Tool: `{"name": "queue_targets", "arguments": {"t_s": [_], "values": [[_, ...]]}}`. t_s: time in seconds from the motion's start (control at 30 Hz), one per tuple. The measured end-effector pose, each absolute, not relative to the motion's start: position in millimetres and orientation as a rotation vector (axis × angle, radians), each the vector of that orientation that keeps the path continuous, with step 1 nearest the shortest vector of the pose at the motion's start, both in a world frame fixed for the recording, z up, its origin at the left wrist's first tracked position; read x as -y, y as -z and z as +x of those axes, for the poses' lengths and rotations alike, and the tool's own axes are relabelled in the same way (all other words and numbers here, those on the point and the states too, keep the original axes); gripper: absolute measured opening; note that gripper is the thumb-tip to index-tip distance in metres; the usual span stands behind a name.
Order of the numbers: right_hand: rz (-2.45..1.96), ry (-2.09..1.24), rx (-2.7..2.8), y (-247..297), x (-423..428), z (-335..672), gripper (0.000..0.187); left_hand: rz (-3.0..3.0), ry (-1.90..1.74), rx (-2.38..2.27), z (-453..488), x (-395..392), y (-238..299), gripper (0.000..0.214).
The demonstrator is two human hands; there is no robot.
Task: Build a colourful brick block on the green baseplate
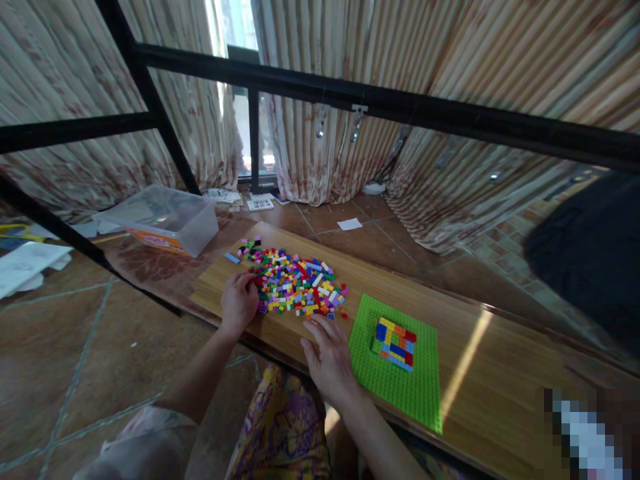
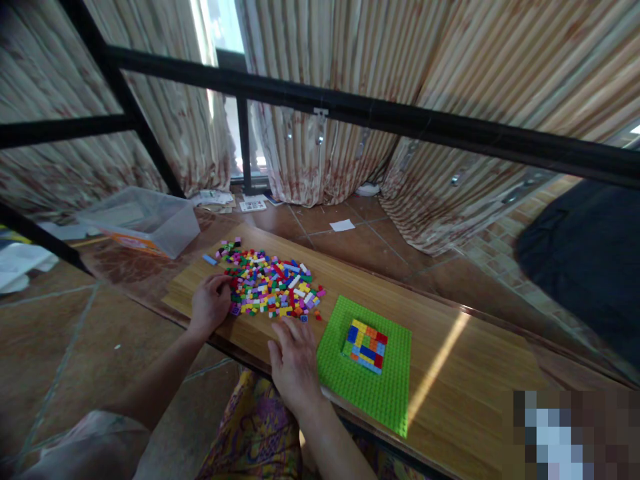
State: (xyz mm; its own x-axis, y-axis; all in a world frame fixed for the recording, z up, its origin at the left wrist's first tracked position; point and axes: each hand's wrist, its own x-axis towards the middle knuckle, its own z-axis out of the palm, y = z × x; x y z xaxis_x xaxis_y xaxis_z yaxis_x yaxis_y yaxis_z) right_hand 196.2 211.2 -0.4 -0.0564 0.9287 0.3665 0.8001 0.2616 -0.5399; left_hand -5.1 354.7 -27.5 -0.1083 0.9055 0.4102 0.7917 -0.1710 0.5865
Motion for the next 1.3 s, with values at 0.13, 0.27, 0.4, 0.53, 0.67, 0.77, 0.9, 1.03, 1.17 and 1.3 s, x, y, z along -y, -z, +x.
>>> {"name": "queue_targets", "arguments": {"t_s": [0.13,0.27,0.4,0.53,0.67,0.77,0.9,1.03,1.17,1.3], "values": [[-1.607,-0.227,1.816,-1.0,-233.3,218.1,0.03,1.991,-1.147,-1.922,-4.1,-354.0,28.8,0.028],[-1.679,-0.173,1.753,-5.5,-269.2,245.8,0.033,1.982,-1.15,-1.921,-3.4,-353.3,29.4,0.027],[-1.888,-0.157,1.772,-9.0,-308.2,260.8,0.036,1.96,-1.151,-1.929,-3.0,-352.9,29.9,0.026],[-1.919,-0.159,1.843,-5.5,-334.8,260.1,0.035,1.95,-1.155,-1.919,-2.5,-352.9,31.1,0.026],[-1.918,-0.155,1.9,2.3,-345.2,254.9,0.032,1.929,-1.16,-1.922,-2.6,-353.2,31.9,0.027],[-1.931,-0.14,1.892,6.1,-346.0,251.2,0.031,1.936,-1.151,-1.929,-3.2,-353.2,31.7,0.027],[-1.92,-0.129,1.856,3.7,-340.7,246.9,0.029,1.937,-1.156,-1.933,-4.0,-353.7,31.1,0.027],[-1.892,-0.137,1.795,-4.1,-323.3,243.8,0.035,1.965,-1.152,-1.932,-5.0,-354.8,30.7,0.027],[-1.77,-0.257,1.638,-6.3,-288.6,238.2,0.036,1.978,-1.17,-1.919,-6.0,-355.0,29.4,0.027],[-1.59,-0.399,1.485,-1.5,-245.3,224.9,0.031,1.948,-1.246,-1.866,-5.9,-353.1,25.6,0.024]]}}
